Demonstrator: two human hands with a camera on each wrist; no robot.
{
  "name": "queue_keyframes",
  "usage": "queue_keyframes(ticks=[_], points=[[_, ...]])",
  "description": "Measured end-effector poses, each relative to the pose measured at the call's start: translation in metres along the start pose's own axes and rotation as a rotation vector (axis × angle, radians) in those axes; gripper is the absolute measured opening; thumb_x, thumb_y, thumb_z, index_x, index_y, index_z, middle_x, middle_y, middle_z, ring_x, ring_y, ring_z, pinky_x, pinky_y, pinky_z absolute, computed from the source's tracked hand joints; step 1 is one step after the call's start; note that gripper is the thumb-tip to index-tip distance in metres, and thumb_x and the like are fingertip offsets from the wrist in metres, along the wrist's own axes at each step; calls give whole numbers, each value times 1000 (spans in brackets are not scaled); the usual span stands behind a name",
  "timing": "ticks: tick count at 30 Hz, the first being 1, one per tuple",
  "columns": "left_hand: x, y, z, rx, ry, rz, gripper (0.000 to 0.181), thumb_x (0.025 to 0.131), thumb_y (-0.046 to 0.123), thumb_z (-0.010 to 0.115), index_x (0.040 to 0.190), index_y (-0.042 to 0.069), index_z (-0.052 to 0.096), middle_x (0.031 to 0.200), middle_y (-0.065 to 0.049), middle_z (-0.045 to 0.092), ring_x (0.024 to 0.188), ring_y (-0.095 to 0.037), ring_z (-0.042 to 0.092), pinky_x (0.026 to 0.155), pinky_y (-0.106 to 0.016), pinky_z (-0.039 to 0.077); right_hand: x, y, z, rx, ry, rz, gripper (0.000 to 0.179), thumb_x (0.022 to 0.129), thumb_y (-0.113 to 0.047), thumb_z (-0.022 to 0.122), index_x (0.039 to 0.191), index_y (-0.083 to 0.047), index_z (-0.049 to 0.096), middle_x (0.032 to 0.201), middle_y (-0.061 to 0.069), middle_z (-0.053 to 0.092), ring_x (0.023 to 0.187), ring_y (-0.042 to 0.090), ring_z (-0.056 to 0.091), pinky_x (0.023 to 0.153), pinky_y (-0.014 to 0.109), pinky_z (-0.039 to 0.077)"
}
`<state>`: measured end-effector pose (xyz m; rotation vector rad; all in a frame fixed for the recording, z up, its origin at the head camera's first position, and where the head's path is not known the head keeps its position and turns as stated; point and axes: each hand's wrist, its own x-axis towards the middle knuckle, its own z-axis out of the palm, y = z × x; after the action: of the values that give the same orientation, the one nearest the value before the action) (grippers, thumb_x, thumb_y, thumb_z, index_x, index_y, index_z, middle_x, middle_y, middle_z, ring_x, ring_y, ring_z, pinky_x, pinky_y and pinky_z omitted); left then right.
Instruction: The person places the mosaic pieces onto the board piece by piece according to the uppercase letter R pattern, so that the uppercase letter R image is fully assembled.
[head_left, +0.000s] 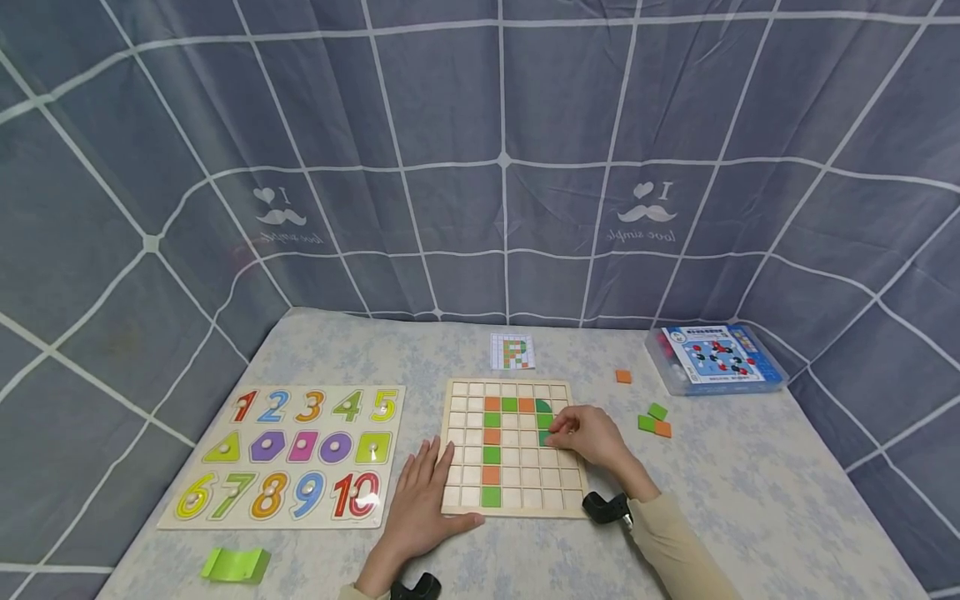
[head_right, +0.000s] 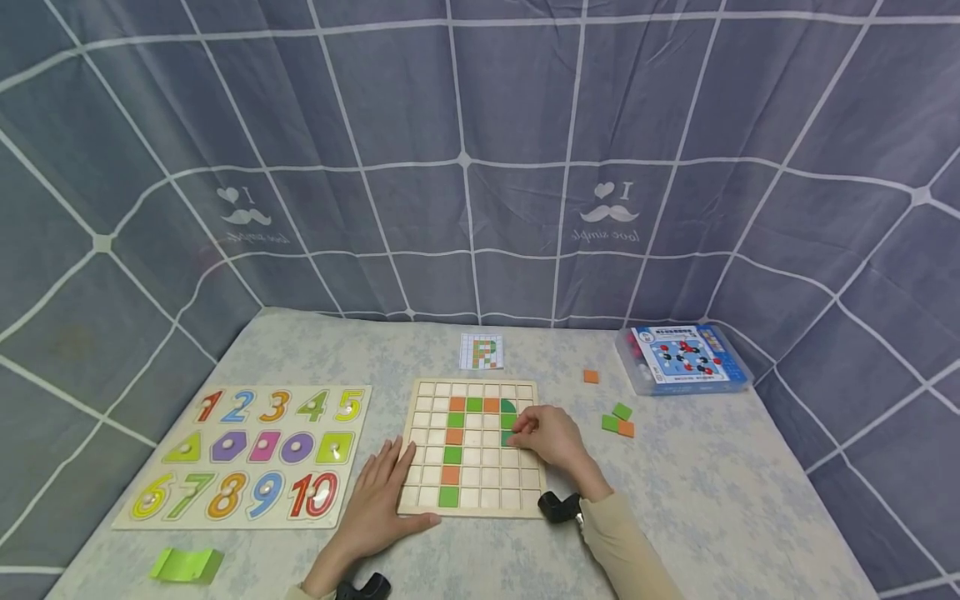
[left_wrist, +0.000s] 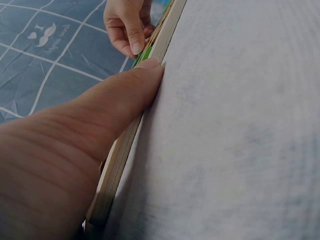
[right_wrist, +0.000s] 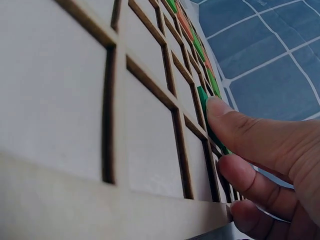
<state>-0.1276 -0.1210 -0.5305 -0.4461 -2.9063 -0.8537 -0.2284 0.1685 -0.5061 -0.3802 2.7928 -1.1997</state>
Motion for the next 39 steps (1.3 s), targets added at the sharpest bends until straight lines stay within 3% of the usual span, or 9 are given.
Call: queue_keyframes(ticks=[15,30,39], points=[[0,0,0,-5,5,1,108,70,64,70,148,1,30,151,-22,24,141,-36,12,111,-49,8,0,-6,-1,-58,31,19,20,74,-25,82,76,-16,65,64,-7,55,56,12,48,54,30,39],[-1,-1,2,8,13,18,107,70,65,70,147,1,32,151,-22,25,140,-37,14,111,-51,11,-6,-4,-1,-21,28,44,19,75,-25,81,77,-16,65,66,-6,55,58,13,48,53,28,38],[-1,-1,2,11,18,15,107,70,66,69,147,2,32,151,-22,24,140,-37,14,111,-51,11,-7,7,-19,-29,135,-6,16,77,-25,80,80,-16,68,71,-7,59,63,14,48,56,29,40]])
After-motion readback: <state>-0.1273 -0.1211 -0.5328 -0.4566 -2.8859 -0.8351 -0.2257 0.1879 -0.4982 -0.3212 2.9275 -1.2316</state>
